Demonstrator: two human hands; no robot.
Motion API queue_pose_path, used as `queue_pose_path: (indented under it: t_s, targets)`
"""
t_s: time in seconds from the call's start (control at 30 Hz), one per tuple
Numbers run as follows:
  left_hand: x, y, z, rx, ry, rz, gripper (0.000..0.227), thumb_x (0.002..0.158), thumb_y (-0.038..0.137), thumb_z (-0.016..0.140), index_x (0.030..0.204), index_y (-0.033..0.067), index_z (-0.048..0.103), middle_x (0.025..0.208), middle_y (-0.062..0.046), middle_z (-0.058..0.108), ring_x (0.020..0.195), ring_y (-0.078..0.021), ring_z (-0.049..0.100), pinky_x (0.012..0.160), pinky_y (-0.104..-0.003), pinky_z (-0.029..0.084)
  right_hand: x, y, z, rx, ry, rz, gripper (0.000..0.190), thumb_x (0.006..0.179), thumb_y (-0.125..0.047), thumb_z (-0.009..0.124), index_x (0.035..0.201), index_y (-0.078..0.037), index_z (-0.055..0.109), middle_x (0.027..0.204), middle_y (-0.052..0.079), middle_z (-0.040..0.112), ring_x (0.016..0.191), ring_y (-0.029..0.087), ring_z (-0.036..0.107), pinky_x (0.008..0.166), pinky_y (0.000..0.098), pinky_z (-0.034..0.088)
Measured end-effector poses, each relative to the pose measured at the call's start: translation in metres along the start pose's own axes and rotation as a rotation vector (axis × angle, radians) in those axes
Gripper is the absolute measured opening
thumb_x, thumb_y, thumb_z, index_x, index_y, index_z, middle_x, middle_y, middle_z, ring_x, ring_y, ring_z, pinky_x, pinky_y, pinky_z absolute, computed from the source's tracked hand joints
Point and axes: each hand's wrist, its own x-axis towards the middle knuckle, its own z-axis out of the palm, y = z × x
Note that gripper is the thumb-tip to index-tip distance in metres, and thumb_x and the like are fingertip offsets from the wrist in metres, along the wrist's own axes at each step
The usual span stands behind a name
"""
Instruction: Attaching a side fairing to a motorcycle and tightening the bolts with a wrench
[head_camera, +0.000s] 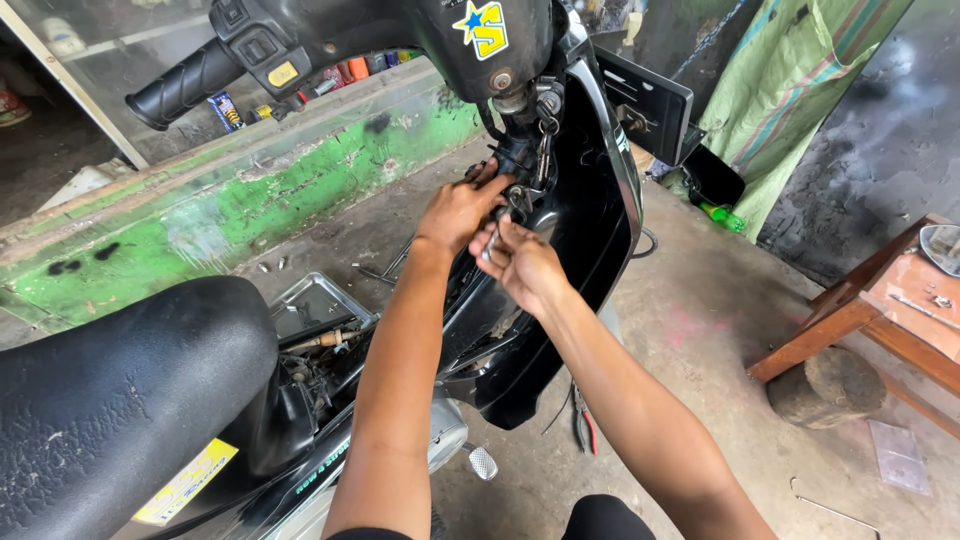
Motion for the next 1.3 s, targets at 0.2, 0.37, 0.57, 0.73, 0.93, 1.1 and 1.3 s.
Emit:
queue_pose_path:
  t_s: [0.2,0.37,0.57,0.73,0.93,1.1,1.3]
  targets:
    - [-0.001,0.005,-0.002,0.052,0.134,0.027,0.035,0.106,0.042,0.053,0.14,0.0365,0.054,0.144,-0.008,0.06,0.123,-0.0368,0.063,0.082,-0.059,0.061,0.006,0.007,-0.038,-0.534,0.18,-0.18,0.036,0.106,-0.035,0.055,0.096,-0.004,0.071,0.071,0.016,0.071,0.054,0.025,0.074,0.046,0.0286,0.061]
    - [-0.001,0.011,-0.013,0.037,0.122,0.029,0.034,0.106,0.043,0.052,0.139,0.0364,0.055,0.144,-0.008,0.06,0.123,-0.0374,0.062,0.083,-0.06,0.061,0.013,-0.002,-0.067,-0.905,0.313,-0.338,0.034,0.104,-0.037,0.057,0.084,-0.018,0.077,0.058,0.006,0.066,0.051,0.02,0.068,0.05,0.0289,0.054]
    - [-0.002,0.016,-0.017,0.03,0.129,0.003,0.033,0.106,0.044,0.052,0.138,0.0368,0.055,0.145,-0.008,0.059,0.124,-0.0373,0.061,0.083,-0.061,0.061,0.008,-0.019,-0.076,-1.166,0.322,-0.38,0.033,0.105,-0.045,0.057,0.085,-0.027,0.077,0.065,0.003,0.068,0.066,0.021,0.069,0.065,0.0331,0.053]
    - [-0.002,0.018,-0.017,0.027,0.125,-0.033,0.032,0.105,0.047,0.049,0.137,0.039,0.053,0.147,-0.004,0.058,0.126,-0.0347,0.061,0.085,-0.06,0.06,-0.008,-0.027,-0.059,-1.206,0.314,-0.473,0.032,0.105,-0.036,0.057,0.088,-0.017,0.077,0.071,0.011,0.072,0.073,0.031,0.072,0.068,0.0406,0.053]
    - [-0.002,0.022,-0.017,0.015,0.113,-0.071,0.033,0.105,0.049,0.048,0.136,0.0407,0.053,0.148,-0.002,0.057,0.127,-0.0337,0.06,0.087,-0.06,0.06,-0.025,-0.04,-0.044,-1.299,0.41,-0.68,0.03,0.105,-0.029,0.064,0.095,-0.005,0.078,0.08,0.018,0.075,0.08,0.043,0.073,0.068,0.0493,0.059]
    - [-0.003,0.02,-0.014,0.028,0.113,-0.081,0.033,0.105,0.05,0.047,0.137,0.0421,0.051,0.149,-0.001,0.056,0.127,-0.0343,0.06,0.087,-0.061,0.06,-0.013,-0.024,-0.042,-1.287,0.44,-0.528,0.035,0.102,-0.043,0.062,0.092,-0.013,0.078,0.08,0.01,0.077,0.084,0.036,0.075,0.071,0.0472,0.062]
    - [-0.002,0.018,-0.008,0.021,0.078,-0.109,0.034,0.106,0.051,0.043,0.14,0.0445,0.049,0.155,0.002,0.05,0.13,-0.0337,0.058,0.089,-0.061,0.059,0.001,-0.005,-0.021,-0.407,0.181,-0.073,0.042,0.106,-0.036,0.048,0.105,0.003,0.064,0.078,0.018,0.072,0.064,0.023,0.076,0.054,0.034,0.066]
